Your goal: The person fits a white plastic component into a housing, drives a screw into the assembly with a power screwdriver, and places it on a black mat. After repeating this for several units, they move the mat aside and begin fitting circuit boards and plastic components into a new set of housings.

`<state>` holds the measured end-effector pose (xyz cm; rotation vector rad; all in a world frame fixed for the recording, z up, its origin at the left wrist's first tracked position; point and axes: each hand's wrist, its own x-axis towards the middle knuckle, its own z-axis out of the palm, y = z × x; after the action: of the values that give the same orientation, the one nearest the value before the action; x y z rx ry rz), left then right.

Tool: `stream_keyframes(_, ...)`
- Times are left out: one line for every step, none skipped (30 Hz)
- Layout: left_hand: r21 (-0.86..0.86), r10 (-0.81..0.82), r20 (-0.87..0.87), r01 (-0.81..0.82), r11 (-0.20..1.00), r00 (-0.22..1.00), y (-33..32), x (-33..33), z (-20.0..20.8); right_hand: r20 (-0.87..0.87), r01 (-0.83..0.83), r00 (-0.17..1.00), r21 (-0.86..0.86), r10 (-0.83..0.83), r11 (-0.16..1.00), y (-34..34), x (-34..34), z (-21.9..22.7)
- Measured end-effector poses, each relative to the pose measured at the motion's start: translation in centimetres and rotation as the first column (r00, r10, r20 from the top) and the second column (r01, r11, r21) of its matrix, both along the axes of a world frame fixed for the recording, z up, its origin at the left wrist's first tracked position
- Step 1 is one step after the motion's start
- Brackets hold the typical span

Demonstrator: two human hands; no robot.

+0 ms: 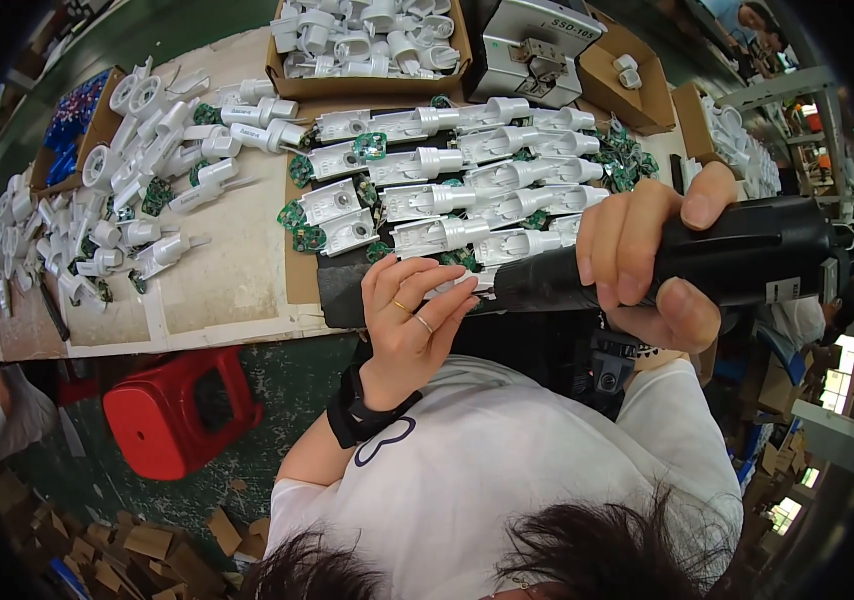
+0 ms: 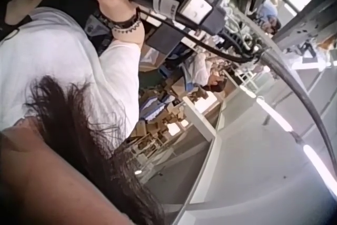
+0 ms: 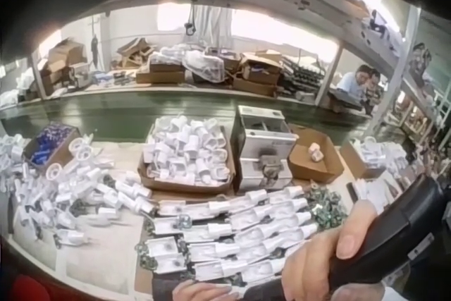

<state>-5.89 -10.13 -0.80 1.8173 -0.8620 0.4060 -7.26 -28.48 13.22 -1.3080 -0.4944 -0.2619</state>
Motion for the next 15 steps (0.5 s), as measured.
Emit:
stream_keyframes(0.001, 0.001, 0.001, -0.001, 1.0, 1.0, 0.02, -0.03, -0.05, -0.004, 0.0, 1.0, 0.002, 0.0, 1.0, 0.05, -0.04, -0.01)
stream_keyframes(0.001, 0.001, 0.0, -0.001, 1.0, 1.0, 0.0, -0.02, -0.07, -0.003, 0.002, 1.0, 0.001, -0.002, 1.0, 0.04, -0.09, -0.01)
stream_keyframes(0.001, 0.0, 0.0, 0.0, 1.0, 1.0, -0.02, -0.01, -0.08, 0.003, 0.001, 1.0, -0.004, -0.001, 1.0, 0.02, -0.15, -0.04)
stream_keyframes(0.001, 0.0, 0.0, 0.0, 1.0, 1.0, -0.03, 0.01, -0.06, 0.009, 0.0, 1.0, -0.008, 0.0, 1.0, 0.0, -0.2, -0.08)
stream_keyframes(0.001, -0.001, 0.001, 0.001, 1.0, 1.0, -0.02, 0.05, -0.04, 0.015, -0.001, 1.0, -0.013, 0.002, 1.0, -0.03, -0.24, -0.09)
stream_keyframes(0.011, -0.006, 0.0, 0.006, 1.0, 1.0, 0.01, 0.12, -0.03, 0.016, 0.0, 1.0, -0.013, 0.0, 1.0, -0.07, -0.24, -0.07)
stream_keyframes(0.022, -0.009, -0.002, 0.01, 1.0, 1.0, 0.08, 0.13, -0.04, 0.019, -0.01, 1.0, -0.003, 0.01, 1.0, -0.1, -0.24, -0.09)
stream_keyframes(0.033, -0.013, -0.004, 0.013, 0.999, 1.0, 0.11, 0.13, -0.05, 0.022, -0.02, 1.0, 0.007, 0.019, 1.0, -0.13, -0.23, -0.11)
stream_keyframes(0.033, -0.012, -0.004, 0.012, 0.999, 1.0, 0.12, 0.11, -0.04, 0.025, -0.029, 0.999, 0.016, 0.029, 0.999, -0.15, -0.22, -0.14)
stream_keyframes(0.029, -0.011, -0.005, 0.011, 1.0, 1.0, 0.1, 0.08, -0.02, 0.025, -0.029, 0.999, 0.017, 0.029, 0.999, -0.11, -0.21, -0.16)
stream_keyframes(0.025, -0.01, -0.006, 0.01, 1.0, 1.0, 0.08, 0.06, 0.0, 0.022, -0.026, 0.999, 0.012, 0.026, 1.0, -0.04, -0.18, -0.19)
stream_keyframes(0.02, -0.01, -0.007, 0.01, 1.0, 1.0, 0.05, 0.06, 0.02, 0.02, -0.021, 1.0, 0.008, 0.021, 1.0, 0.03, -0.14, -0.19)
stream_keyframes(0.021, -0.011, -0.007, 0.011, 1.0, 1.0, 0.03, 0.05, 0.0, 0.018, -0.017, 1.0, 0.003, 0.017, 1.0, 0.05, -0.12, -0.18)
stream_keyframes(0.021, -0.009, -0.009, 0.01, 1.0, 1.0, 0.0, 0.04, -0.05, 0.018, -0.016, 1.0, 0.003, 0.016, 1.0, -0.04, -0.13, -0.16)
stream_keyframes(0.022, -0.008, -0.011, 0.008, 1.0, 1.0, -0.02, 0.03, -0.11, 0.034, -0.022, 0.999, 0.0, 0.022, 1.0, -0.24, -0.17, -0.11)
